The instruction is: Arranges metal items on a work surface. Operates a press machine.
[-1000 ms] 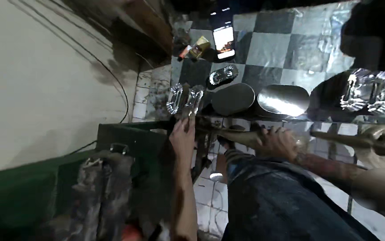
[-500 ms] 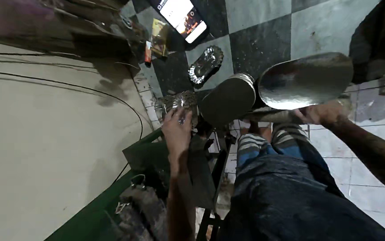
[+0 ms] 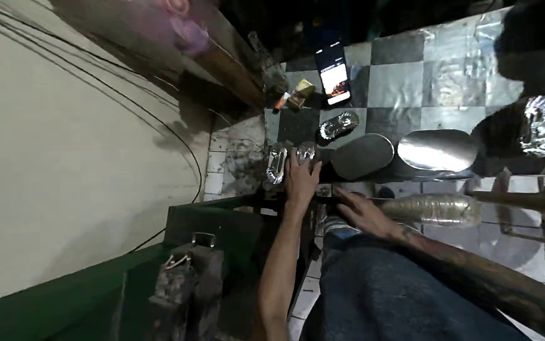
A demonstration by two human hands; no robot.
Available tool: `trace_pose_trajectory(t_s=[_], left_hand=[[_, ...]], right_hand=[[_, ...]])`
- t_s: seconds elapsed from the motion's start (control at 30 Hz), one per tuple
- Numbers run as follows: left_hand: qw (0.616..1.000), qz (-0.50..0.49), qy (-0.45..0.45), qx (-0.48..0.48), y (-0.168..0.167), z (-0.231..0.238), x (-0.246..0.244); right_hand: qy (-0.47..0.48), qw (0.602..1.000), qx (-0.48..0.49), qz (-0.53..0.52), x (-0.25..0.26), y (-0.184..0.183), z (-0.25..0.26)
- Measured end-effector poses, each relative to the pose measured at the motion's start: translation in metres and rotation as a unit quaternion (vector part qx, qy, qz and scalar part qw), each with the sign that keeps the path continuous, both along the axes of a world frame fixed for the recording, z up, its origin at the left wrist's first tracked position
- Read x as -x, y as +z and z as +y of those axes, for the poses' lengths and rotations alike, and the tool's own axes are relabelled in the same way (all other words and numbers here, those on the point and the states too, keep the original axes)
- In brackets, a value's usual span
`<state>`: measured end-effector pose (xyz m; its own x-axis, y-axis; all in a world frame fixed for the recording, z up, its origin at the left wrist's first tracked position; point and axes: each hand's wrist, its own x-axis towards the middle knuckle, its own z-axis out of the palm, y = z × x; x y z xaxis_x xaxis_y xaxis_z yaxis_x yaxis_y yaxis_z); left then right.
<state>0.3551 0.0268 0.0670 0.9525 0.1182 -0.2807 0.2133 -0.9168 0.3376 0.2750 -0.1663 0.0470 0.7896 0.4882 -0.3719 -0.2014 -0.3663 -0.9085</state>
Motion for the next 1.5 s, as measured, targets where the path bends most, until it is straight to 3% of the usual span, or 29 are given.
trace_pose_trajectory(t_s=[0.1, 0.13, 0.2, 0.27, 0.33, 0.4, 0.5, 0.57, 0.67, 0.83, 0.9, 0.97, 1.0, 1.1, 1.17, 1.23, 1.3, 1.37, 1.5], left_hand=[[0.977, -0.202, 0.046, 0.058, 0.000, 0.044, 0.002], [0.973, -0.206, 0.080, 0.067, -0.008, 0.065, -0.004], [0.975, -0.105, 0.152, 0.123, -0.032, 0.101, -0.016], [0.948, 0.011, 0.194, 0.251, -0.055, 0.116, -0.019], [0.899, 0.054, 0.243, 0.361, -0.059, 0.113, -0.015], [0.838, 0.023, 0.320, 0.440, -0.038, 0.099, 0.000], [0.652, -0.031, 0.415, 0.633, 0.013, 0.081, 0.040], [0.583, -0.043, 0.420, 0.694, 0.047, 0.061, 0.063], [0.533, -0.042, 0.402, 0.743, 0.069, 0.022, 0.075], [0.488, -0.126, 0.394, 0.768, 0.062, -0.013, 0.089], [0.502, -0.170, 0.423, 0.735, 0.064, -0.010, 0.104], [0.551, -0.179, 0.453, 0.678, 0.071, 0.004, 0.115], [0.597, -0.175, 0.462, 0.632, 0.073, 0.012, 0.115], [0.786, -0.113, 0.398, 0.458, 0.070, 0.041, 0.097], [0.871, -0.072, 0.322, 0.365, 0.069, 0.064, 0.061], [0.934, -0.019, 0.190, 0.303, 0.073, 0.079, 0.013], [0.961, 0.031, 0.031, 0.272, 0.065, 0.074, -0.047], [0.951, 0.104, -0.103, 0.273, 0.055, 0.045, -0.103], [0.915, 0.167, -0.237, 0.279, 0.008, -0.009, -0.161]], right_hand=[[-0.174, 0.982, -0.077, 0.000, -0.024, 0.006, 0.072], [-0.226, 0.971, -0.070, 0.017, -0.036, 0.004, 0.089], [-0.295, 0.951, -0.036, 0.088, -0.058, 0.002, 0.114], [-0.326, 0.935, -0.016, 0.138, -0.077, -0.010, 0.134], [-0.335, 0.933, -0.011, 0.129, -0.084, -0.018, 0.150], [-0.325, 0.940, -0.026, 0.096, -0.081, 0.000, 0.146], [-0.284, 0.947, -0.146, 0.045, -0.064, 0.049, 0.098], [-0.252, 0.943, -0.216, 0.022, -0.050, 0.073, 0.061], [-0.253, 0.936, -0.245, 0.012, -0.041, 0.092, 0.021], [-0.211, 0.958, -0.195, -0.012, -0.044, 0.103, 0.006], [-0.163, 0.973, -0.165, -0.007, -0.042, 0.099, 0.016], [-0.139, 0.979, -0.144, 0.024, -0.038, 0.090, 0.036], [-0.140, 0.980, -0.136, 0.048, -0.037, 0.084, 0.049], [-0.183, 0.967, -0.135, 0.116, -0.029, 0.058, 0.080], [-0.196, 0.959, -0.144, 0.142, -0.020, 0.049, 0.078], [-0.170, 0.966, -0.141, 0.136, 0.002, 0.047, 0.056], [-0.128, 0.978, -0.130, 0.100, 0.024, 0.042, 0.029], [-0.105, 0.984, -0.123, 0.079, 0.044, 0.036, 0.004], [-0.166, 0.976, -0.115, 0.080, 0.073, 0.039, -0.036]])
